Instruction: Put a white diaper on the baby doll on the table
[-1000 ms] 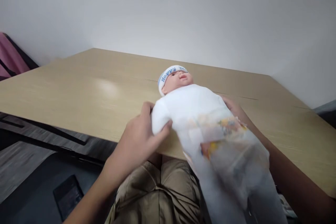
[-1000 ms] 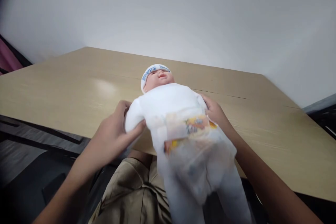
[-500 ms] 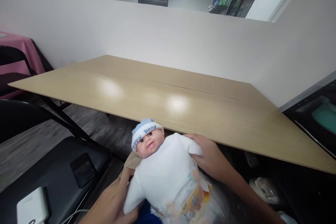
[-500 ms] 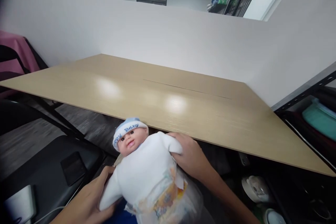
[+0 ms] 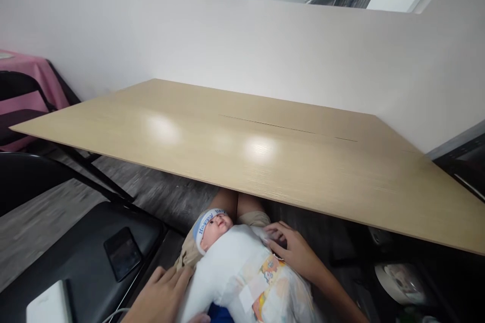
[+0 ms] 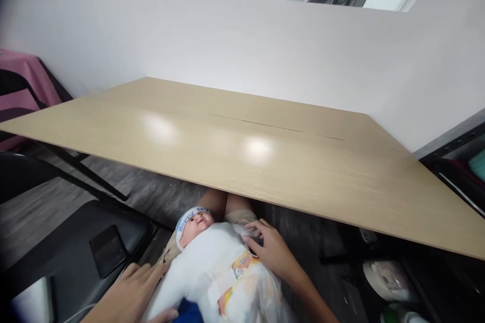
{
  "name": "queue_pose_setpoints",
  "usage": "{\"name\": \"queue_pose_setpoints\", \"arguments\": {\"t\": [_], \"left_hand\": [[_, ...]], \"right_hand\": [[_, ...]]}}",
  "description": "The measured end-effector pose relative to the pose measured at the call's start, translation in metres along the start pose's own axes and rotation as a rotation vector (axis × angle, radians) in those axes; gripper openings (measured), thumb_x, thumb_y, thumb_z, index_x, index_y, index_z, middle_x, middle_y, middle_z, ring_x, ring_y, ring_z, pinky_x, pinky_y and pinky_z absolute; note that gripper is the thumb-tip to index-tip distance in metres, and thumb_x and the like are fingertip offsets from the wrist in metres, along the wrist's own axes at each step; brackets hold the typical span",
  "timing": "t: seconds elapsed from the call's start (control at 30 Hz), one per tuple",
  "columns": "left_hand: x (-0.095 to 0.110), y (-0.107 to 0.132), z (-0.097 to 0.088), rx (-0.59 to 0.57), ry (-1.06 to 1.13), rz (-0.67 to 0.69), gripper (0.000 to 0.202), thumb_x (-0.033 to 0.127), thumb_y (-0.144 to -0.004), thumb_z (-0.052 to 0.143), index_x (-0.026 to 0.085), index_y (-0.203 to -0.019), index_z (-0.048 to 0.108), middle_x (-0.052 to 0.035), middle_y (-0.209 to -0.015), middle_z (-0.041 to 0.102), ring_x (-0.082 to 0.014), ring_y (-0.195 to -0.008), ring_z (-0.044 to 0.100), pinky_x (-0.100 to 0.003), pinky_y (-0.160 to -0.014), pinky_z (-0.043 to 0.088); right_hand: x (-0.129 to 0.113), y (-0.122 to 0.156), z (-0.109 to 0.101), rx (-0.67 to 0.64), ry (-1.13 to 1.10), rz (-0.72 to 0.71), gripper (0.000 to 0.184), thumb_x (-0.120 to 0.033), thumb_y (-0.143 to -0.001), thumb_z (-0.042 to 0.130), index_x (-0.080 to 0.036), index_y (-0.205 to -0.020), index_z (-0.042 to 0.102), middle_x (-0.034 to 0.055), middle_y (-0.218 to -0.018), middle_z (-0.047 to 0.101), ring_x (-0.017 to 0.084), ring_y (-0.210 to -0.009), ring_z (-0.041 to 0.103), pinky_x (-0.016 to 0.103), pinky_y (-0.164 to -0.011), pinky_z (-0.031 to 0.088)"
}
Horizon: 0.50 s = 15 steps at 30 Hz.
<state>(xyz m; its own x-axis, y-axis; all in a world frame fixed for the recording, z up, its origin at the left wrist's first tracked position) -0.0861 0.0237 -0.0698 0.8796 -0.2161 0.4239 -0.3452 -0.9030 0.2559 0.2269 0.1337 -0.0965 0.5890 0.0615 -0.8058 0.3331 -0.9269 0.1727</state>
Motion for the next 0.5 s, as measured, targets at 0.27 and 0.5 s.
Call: {"name": "queue_pose_setpoints", "arguments": {"t": [0.27,0.5], "left_hand": [[0.072,-0.065,-0.074,0.142,0.319,0.317,0.03,0.051,-0.112,0.056,0.023,-0.11,0.064,-0.0066,-0.118,0.07,-0.0257,-0.109,0.063,-0.039,-0.1,0.049],[0.141,-0.102,-0.026,-0.184,0.504,0.721,0.038,0.055,-0.098,0.08,0.028,-0.124,0.073,-0.0057,-0.126,0.072,-0.0262,-0.122,0.063,-0.038,-0.11,0.044]], "right_hand": [[-0.033,0.036,-0.007,-0.105,-0.157,0.056,0.045,-0.06,-0.102,0.067,-0.019,-0.111,0.083,0.0079,-0.1,0.084,0.027,-0.095,0.076,0.038,-0.087,0.056],[-0.012,0.039,-0.006,-0.051,-0.262,0.097,0.043,-0.059,-0.099,0.073,-0.019,-0.115,0.078,0.0067,-0.095,0.083,0.026,-0.09,0.076,0.036,-0.083,0.056]]}}
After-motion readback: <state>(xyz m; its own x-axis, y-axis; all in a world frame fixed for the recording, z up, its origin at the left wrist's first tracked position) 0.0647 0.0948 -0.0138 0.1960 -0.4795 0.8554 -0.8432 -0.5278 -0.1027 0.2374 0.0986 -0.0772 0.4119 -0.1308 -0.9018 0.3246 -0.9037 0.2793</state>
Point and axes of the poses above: each hand's wrist, its own y-axis away from the middle knuckle, its own z-axis out of the palm, x = y × z, the point moved 9 cm from there along -y, towards the middle knuckle
